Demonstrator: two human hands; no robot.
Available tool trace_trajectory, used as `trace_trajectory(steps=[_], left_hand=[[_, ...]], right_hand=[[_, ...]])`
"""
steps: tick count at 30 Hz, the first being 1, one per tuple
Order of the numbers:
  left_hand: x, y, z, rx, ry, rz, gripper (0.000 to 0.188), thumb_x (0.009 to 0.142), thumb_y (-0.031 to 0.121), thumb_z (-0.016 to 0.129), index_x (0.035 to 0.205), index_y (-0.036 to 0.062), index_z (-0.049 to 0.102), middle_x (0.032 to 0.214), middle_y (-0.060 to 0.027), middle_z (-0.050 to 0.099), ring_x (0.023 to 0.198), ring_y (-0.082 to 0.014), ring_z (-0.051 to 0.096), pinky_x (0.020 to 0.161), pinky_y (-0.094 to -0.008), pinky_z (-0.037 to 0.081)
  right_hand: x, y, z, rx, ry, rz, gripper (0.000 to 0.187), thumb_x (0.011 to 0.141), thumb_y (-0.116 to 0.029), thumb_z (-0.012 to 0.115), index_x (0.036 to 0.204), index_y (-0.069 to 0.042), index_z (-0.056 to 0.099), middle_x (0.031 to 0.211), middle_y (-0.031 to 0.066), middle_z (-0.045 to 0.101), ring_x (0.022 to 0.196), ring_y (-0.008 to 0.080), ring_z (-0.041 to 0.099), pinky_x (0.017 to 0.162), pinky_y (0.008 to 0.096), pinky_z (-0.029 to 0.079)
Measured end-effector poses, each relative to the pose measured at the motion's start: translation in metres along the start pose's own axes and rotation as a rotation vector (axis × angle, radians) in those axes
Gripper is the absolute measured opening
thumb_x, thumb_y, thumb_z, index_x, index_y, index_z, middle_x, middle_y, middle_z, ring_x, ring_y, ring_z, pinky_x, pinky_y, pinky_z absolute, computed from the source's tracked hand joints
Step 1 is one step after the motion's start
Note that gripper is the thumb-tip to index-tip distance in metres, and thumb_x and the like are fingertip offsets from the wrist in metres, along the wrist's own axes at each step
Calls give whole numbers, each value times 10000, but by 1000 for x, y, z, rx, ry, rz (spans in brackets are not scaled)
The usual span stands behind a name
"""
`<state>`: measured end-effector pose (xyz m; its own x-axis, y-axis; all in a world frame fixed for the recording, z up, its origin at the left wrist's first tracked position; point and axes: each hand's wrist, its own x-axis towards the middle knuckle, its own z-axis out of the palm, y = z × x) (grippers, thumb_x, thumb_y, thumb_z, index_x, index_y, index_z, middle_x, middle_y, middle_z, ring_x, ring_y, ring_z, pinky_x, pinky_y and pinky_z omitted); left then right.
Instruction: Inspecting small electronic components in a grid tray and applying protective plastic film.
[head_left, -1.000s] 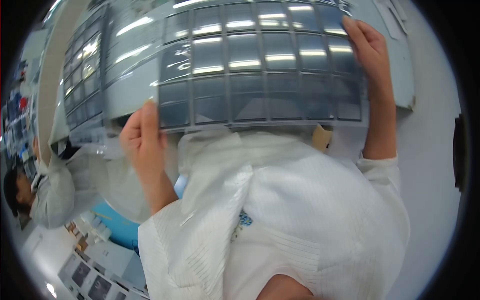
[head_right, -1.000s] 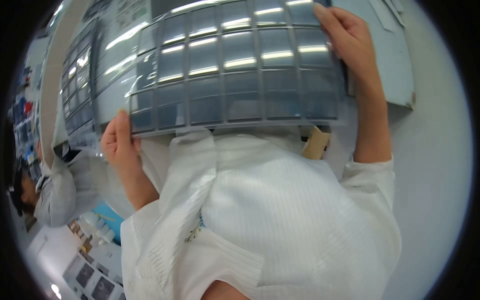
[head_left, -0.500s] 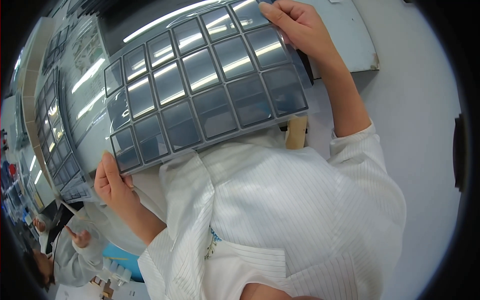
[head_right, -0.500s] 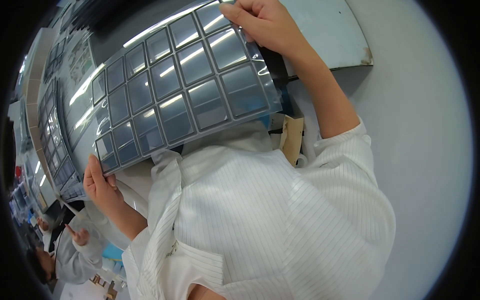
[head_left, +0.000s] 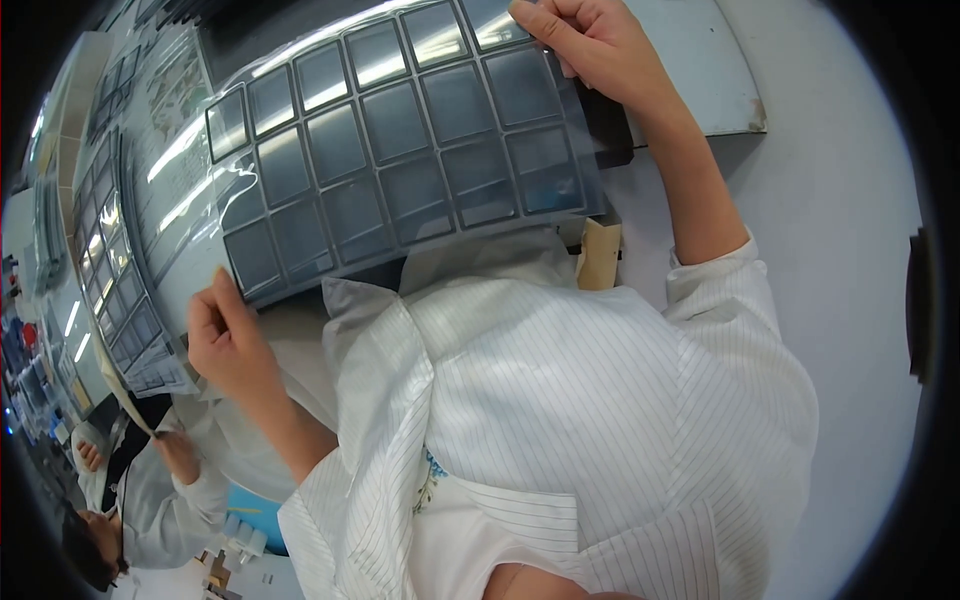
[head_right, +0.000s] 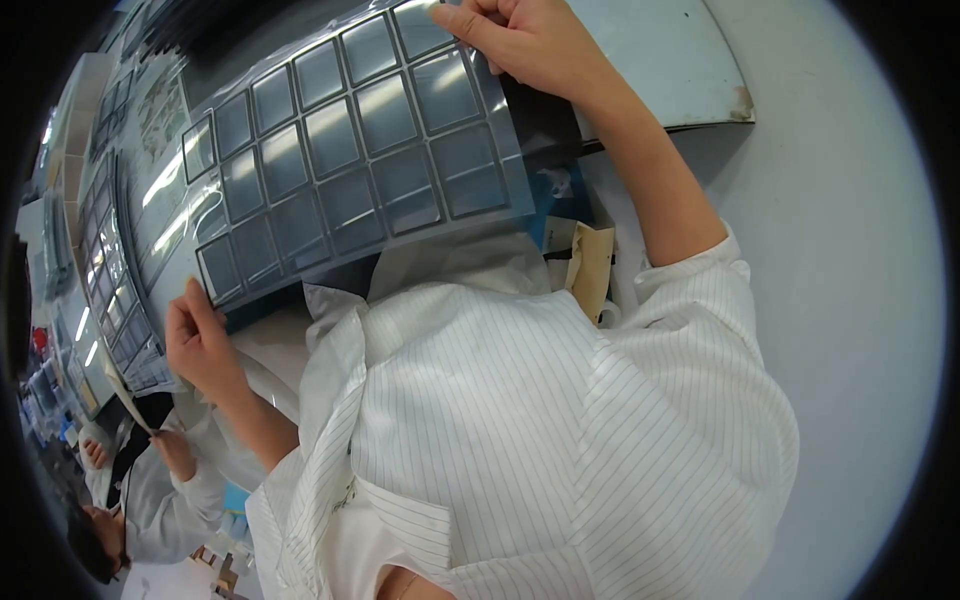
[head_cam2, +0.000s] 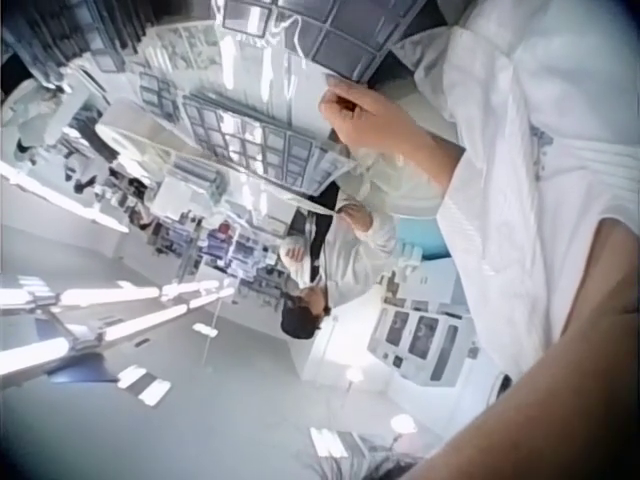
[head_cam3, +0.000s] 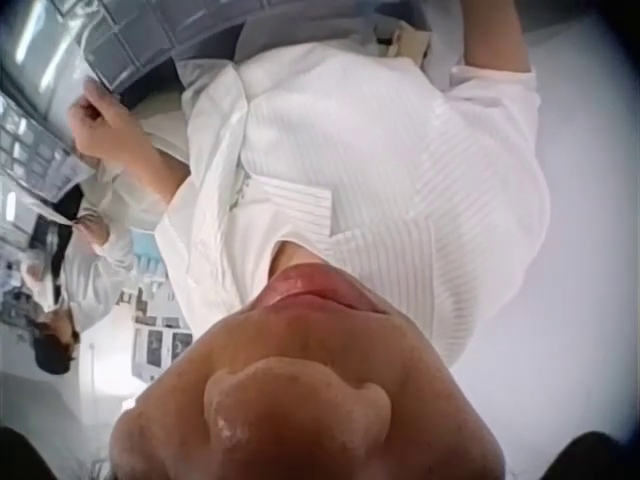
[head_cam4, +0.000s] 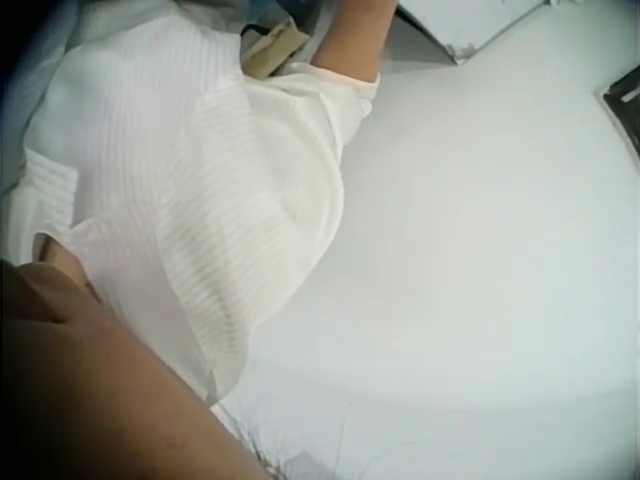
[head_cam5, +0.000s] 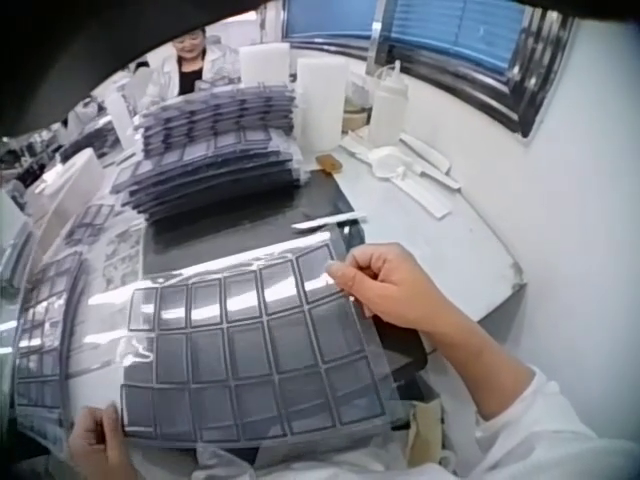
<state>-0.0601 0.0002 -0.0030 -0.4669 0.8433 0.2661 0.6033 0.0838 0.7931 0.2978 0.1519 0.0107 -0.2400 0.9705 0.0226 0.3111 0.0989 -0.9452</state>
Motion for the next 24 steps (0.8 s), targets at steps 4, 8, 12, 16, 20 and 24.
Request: trace_trajectory(steps=[4, 8, 12, 16, 20, 24], left_hand=[[-9, 27, 25, 225, 120, 308, 167, 848, 172, 754, 813, 55, 640, 735, -13, 586, 596, -88, 484, 541, -233, 381], [-27, 60, 57, 161, -376, 843, 451, 704, 210, 806, 1126, 109, 683, 1005, -50, 645, 983, -263, 592, 888, -393, 446], [-37, 65, 90, 171, -491, 991, 426, 741, 213, 731, 1155, 128, 678, 1156, -47, 622, 1072, -261, 583, 936, -417, 456], [-40, 59, 107, 206, -419, 1099, 393, 770, 150, 656, 1162, 126, 675, 1203, -62, 613, 1109, -258, 573, 945, -417, 472], [-39, 59, 106, 189, -448, 1087, 399, 771, 121, 620, 1164, 147, 677, 1211, -66, 613, 1105, -259, 575, 940, -417, 480], [-39, 63, 102, 218, -474, 1088, 401, 775, 119, 617, 1165, 186, 680, 1220, -52, 613, 1106, -262, 572, 949, -428, 477]], right_hand=[[-1, 1, 1, -63, 12, 24, 325, 961, -260, 615, 716, -46, 602, 592, -32, 527, 499, 47, 465, 465, 213, 365], [0, -3, 4, -85, 20, 19, 317, 958, -248, 616, 716, -44, 600, 590, -28, 530, 496, 49, 464, 465, 217, 362], [1, -2, 5, -75, 24, 2, 316, 955, -239, 618, 711, -38, 599, 571, -25, 523, 490, 49, 460, 459, 221, 353], [0, 0, 4, -89, 37, -15, 319, 954, -236, 620, 706, -36, 601, 555, -22, 514, 484, 51, 457, 455, 223, 348], [0, 1, 4, -84, 31, -23, 321, 955, -237, 618, 707, -33, 606, 549, -21, 512, 480, 54, 457, 456, 225, 350], [0, 1, 4, -103, 39, -44, 321, 956, -239, 619, 711, -31, 609, 552, -21, 515, 481, 55, 458, 455, 227, 349]])
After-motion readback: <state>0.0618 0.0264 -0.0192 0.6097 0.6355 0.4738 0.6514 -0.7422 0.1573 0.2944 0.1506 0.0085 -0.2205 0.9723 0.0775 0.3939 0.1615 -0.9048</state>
